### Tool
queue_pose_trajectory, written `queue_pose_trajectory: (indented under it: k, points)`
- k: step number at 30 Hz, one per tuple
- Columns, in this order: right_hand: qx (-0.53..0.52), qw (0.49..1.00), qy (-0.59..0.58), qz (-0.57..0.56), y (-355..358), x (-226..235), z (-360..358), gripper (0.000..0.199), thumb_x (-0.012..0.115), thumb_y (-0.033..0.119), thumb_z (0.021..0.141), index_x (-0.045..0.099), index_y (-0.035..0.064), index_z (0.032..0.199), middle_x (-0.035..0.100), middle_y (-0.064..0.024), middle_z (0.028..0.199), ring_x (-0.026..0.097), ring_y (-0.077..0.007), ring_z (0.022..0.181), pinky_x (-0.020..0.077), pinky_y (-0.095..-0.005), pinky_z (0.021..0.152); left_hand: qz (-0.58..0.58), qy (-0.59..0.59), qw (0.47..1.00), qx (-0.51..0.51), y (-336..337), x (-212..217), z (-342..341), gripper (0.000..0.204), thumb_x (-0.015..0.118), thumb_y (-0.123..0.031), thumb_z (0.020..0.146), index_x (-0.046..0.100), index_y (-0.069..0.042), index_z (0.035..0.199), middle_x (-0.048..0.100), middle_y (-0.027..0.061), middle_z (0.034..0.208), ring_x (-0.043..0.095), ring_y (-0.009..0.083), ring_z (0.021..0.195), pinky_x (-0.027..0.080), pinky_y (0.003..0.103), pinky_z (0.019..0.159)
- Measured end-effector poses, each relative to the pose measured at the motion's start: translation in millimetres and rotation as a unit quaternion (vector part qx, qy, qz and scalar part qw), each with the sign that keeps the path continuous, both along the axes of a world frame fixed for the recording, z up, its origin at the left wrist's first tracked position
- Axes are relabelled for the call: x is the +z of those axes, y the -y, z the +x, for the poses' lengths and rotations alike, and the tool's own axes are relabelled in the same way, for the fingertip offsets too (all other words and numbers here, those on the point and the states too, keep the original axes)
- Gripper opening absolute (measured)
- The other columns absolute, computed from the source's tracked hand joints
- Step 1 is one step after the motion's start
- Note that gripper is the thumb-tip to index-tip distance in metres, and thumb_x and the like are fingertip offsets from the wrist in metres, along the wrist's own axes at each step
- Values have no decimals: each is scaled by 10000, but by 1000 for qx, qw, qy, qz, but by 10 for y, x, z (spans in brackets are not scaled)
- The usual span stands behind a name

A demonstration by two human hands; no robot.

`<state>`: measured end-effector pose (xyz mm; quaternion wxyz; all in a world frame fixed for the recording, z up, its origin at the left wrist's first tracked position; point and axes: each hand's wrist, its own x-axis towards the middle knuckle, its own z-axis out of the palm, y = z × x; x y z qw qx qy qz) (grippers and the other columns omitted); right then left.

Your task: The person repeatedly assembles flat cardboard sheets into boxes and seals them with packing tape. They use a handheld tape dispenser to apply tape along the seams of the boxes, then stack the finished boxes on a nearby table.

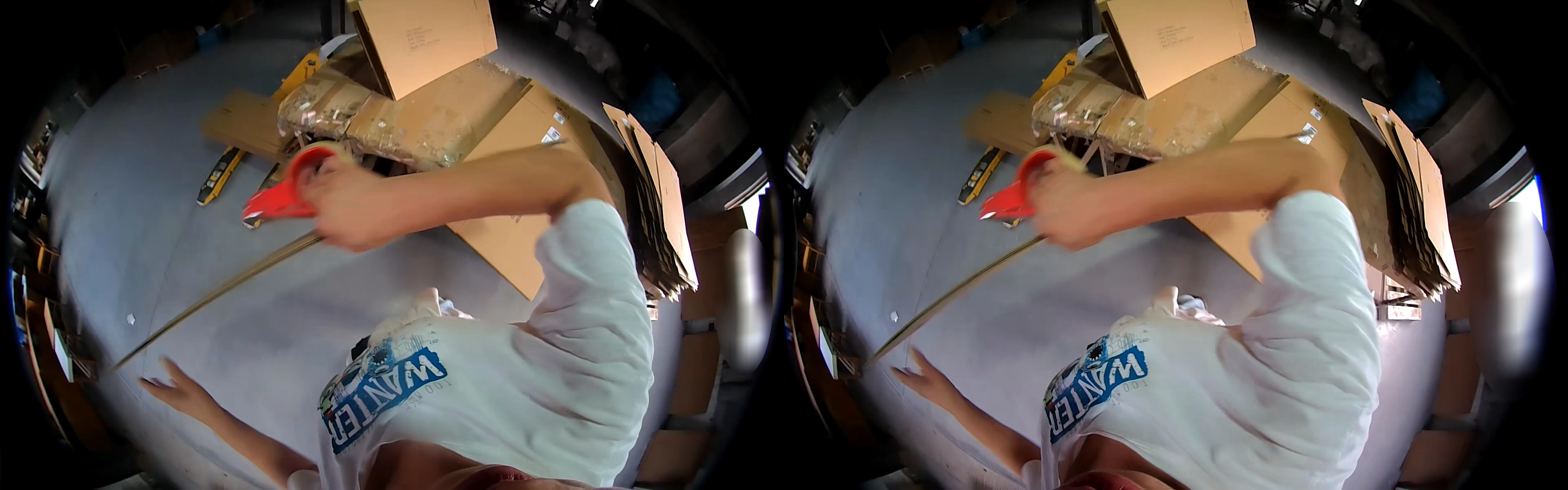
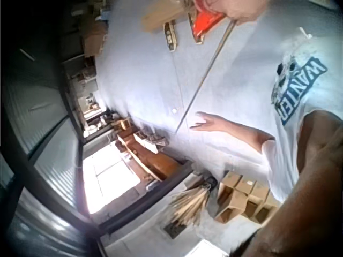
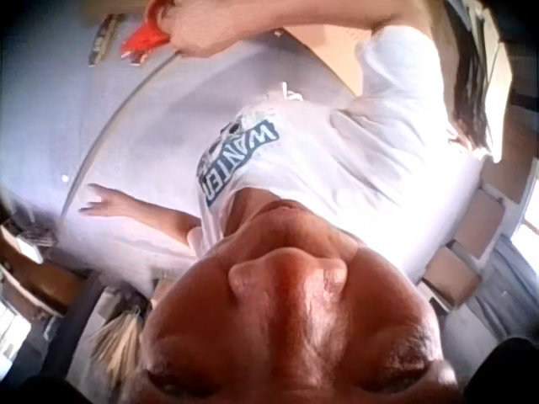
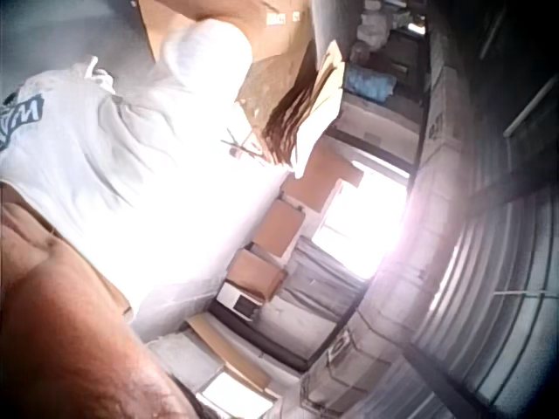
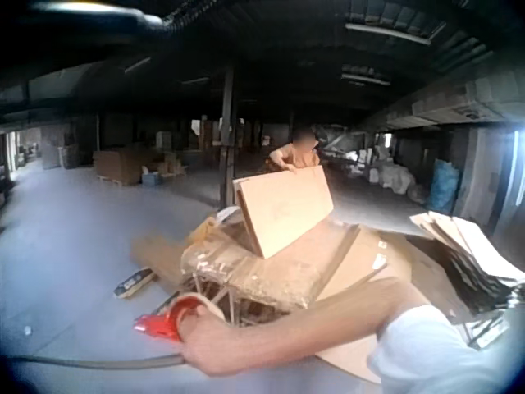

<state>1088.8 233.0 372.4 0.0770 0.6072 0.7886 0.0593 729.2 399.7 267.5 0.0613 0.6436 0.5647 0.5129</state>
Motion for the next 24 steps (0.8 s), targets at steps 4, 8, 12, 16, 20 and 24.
queue_pose_trajectory:
  k: [4, 8, 12, 16, 20, 24]
  points:
    - [84, 990, 18, -113, -1163, -175, -1126, 160, 629, 211, 738, 730, 105, 802, 655, -163, 900, 608, -315, 943, 403, -511, 779, -258, 454, 824, -220, 146, -636, 72, 824, 582, -427, 940, 164, 27, 1485, 164, 223, 1547, 403, 415, 1312, 509, 517, 939]
    - [156, 973, -14, -168, -2193, -1133, -1959, 283, 652, 222, 729, 732, 102, 973, 676, -132, 988, 613, -331, 985, 379, -560, 843, -294, 544, 774, -137, -269, -980, 182, 664, 575, -308, 956, 253, -32, 1468, 357, 187, 1439, 464, 358, 1262, 546, 499, 880]
    - [192, 959, -95, -187, -2677, -2236, -2497, 351, 693, 308, 744, 726, 131, 1046, 650, -94, 1128, 561, -292, 1129, 239, -646, 1036, -251, 545, 793, -106, -615, -1765, -372, 474, 594, -97, 923, 384, -24, 1342, 445, 108, 1288, 611, 222, 1020, 622, 398, 760]
    - [146, 967, -104, -180, -3143, -3236, -2726, 258, 586, 264, 845, 753, 98, 949, 627, -149, 1060, 574, -292, 1076, 324, -520, 989, -254, 580, 772, -53, -1085, -2360, -535, 614, 634, -26, 877, 358, -89, 1421, 461, 69, 1316, 624, 180, 956, 609, 305, 686]
    - [195, 954, -166, -154, -3571, -4258, -3450, 259, 656, 321, 816, 757, 83, 821, 604, -146, 977, 576, -296, 1003, 361, -462, 893, -247, 590, 768, 40, -1372, -3396, -1188, 832, 683, -77, 866, 172, -89, 1522, 231, 89, 1558, 585, 201, 1042, 593, 321, 737]
    - [186, 942, -179, -216, -3877, -5504, -3603, 348, 682, 423, 800, 753, 83, 819, 599, -140, 956, 575, -285, 989, 350, -474, 923, -310, 557, 767, 73, -1700, -4625, -1351, 884, 715, -223, 863, 149, -25, 1514, 235, 168, 1550, 564, 226, 1139, 547, 343, 775]
